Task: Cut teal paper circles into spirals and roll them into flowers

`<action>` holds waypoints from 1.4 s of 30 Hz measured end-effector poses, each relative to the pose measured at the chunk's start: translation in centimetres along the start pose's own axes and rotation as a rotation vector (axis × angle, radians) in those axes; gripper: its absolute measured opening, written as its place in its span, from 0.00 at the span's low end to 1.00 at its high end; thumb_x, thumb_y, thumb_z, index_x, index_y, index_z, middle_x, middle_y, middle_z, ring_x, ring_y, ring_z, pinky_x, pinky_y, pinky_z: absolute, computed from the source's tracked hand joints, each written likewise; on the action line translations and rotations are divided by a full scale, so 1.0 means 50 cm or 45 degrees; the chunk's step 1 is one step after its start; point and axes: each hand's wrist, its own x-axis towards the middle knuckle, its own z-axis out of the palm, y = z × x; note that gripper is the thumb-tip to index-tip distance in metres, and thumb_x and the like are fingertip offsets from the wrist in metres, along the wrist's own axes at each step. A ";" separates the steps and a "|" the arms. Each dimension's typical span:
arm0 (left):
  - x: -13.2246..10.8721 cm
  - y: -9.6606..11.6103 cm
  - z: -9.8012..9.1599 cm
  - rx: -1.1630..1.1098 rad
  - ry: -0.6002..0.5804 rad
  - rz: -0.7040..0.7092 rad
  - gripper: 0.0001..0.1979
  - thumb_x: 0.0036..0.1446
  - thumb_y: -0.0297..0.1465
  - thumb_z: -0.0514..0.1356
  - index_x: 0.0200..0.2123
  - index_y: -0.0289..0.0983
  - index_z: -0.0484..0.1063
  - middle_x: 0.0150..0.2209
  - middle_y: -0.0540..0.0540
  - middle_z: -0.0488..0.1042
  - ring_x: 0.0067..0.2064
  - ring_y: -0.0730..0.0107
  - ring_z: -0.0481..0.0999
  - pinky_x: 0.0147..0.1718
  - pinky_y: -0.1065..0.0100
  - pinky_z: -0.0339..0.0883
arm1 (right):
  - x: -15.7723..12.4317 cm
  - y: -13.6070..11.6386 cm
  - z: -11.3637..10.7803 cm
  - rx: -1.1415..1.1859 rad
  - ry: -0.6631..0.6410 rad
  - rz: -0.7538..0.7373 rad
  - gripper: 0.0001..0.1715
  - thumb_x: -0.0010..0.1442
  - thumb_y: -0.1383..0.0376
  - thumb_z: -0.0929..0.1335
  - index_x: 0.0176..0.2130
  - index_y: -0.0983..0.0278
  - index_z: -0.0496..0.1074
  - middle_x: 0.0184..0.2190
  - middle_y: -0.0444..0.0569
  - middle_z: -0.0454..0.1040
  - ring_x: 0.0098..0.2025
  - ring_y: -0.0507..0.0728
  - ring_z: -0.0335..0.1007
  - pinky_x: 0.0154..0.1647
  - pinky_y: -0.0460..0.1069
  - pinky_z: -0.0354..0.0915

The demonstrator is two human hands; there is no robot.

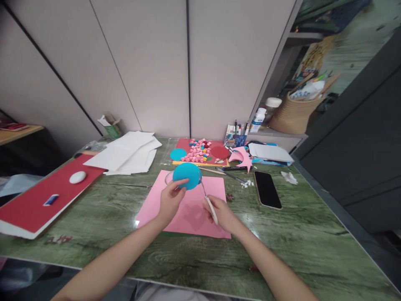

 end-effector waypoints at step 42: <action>-0.001 0.008 0.003 0.019 0.008 0.043 0.12 0.52 0.28 0.55 0.40 0.37 0.72 0.38 0.43 0.70 0.39 0.69 0.69 0.37 0.69 0.64 | -0.003 -0.003 0.010 0.071 0.026 0.018 0.22 0.57 0.49 0.60 0.25 0.64 0.59 0.18 0.39 0.61 0.17 0.48 0.58 0.18 0.44 0.54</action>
